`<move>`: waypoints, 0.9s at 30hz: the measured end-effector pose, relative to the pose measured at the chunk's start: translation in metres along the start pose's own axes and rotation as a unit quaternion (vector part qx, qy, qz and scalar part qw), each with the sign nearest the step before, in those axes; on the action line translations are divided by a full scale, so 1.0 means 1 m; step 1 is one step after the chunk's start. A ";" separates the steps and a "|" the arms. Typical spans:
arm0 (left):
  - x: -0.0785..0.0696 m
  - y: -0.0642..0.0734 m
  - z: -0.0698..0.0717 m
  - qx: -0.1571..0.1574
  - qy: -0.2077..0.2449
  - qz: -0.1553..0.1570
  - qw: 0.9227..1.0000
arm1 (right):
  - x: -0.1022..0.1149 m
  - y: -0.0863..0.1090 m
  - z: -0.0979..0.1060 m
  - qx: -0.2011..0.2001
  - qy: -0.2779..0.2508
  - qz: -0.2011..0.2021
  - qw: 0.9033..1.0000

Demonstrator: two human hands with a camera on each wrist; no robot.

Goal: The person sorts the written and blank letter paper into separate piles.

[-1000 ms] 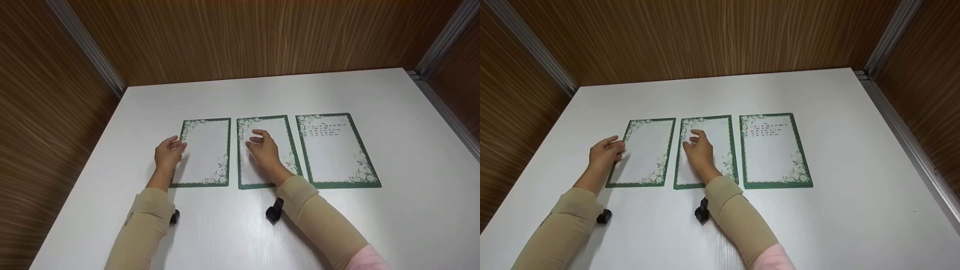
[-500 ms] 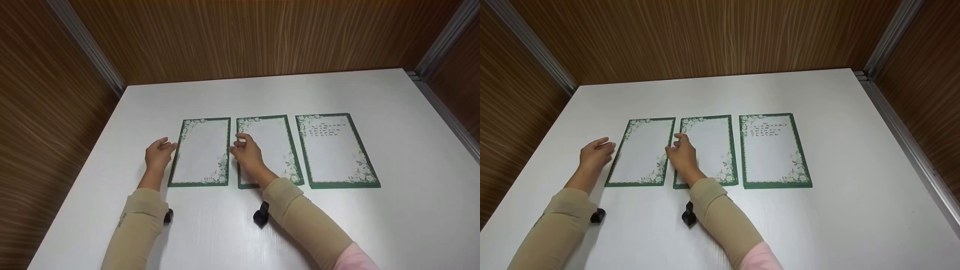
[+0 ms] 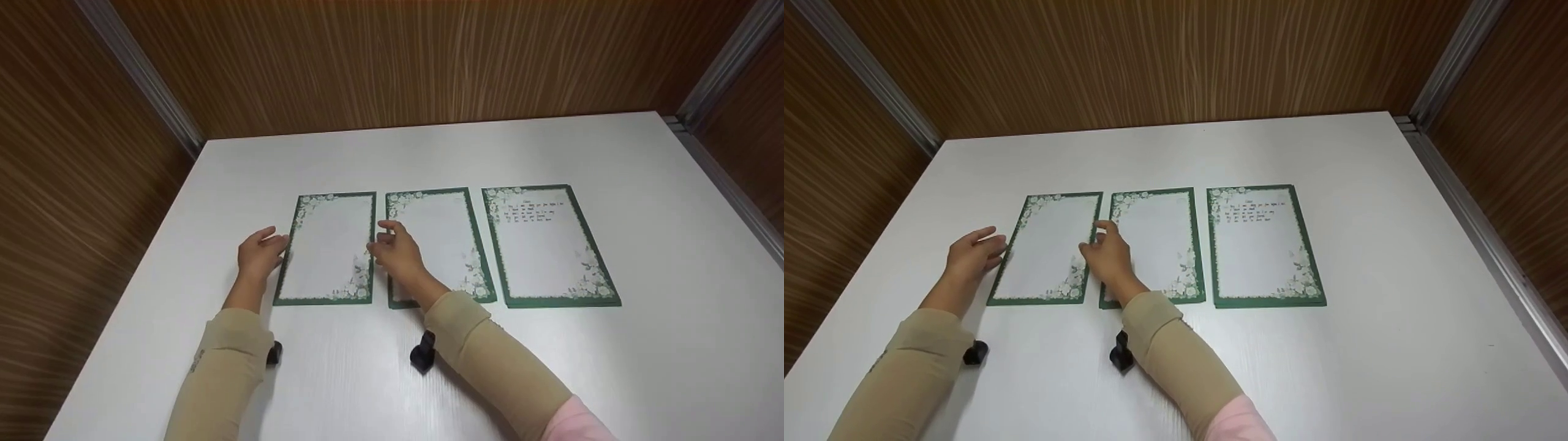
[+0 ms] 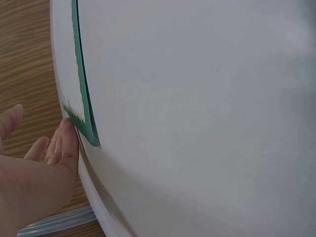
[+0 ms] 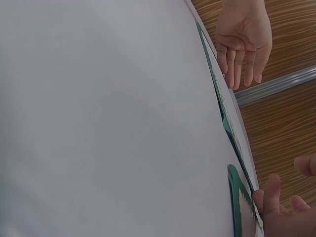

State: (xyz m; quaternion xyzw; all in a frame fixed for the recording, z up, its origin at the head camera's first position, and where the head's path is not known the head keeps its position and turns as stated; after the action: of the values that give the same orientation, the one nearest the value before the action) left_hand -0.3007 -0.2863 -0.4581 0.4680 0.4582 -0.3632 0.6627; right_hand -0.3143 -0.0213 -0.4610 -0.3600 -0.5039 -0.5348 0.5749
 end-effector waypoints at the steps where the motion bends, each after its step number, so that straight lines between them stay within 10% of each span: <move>1: 0.000 0.000 0.000 0.001 0.002 0.001 1.000 | 0.000 0.000 0.000 0.000 -0.003 -0.001 1.000; 16: -0.003 0.003 0.003 -0.012 0.056 -0.023 0.998 | -0.002 -0.003 0.001 -0.007 -0.053 -0.007 0.999; 27: -0.004 -0.001 0.002 -0.001 0.004 -0.056 0.998 | -0.004 0.000 0.000 0.016 -0.100 -0.016 0.995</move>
State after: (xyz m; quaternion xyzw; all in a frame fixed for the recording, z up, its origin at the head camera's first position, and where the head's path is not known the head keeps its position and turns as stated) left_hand -0.3026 -0.2886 -0.4545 0.4418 0.4868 -0.3975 0.6401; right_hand -0.3139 -0.0200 -0.4649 -0.3942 -0.5732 -0.4967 0.5190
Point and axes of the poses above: each hand's wrist, its own y-axis away from the middle knuckle, its own z-axis out of the back of the hand, x = y × z, the point moved 8 cm from there along -y, towards the middle knuckle, and after that the axes turned 6 degrees about y, right-handed, at the moved point
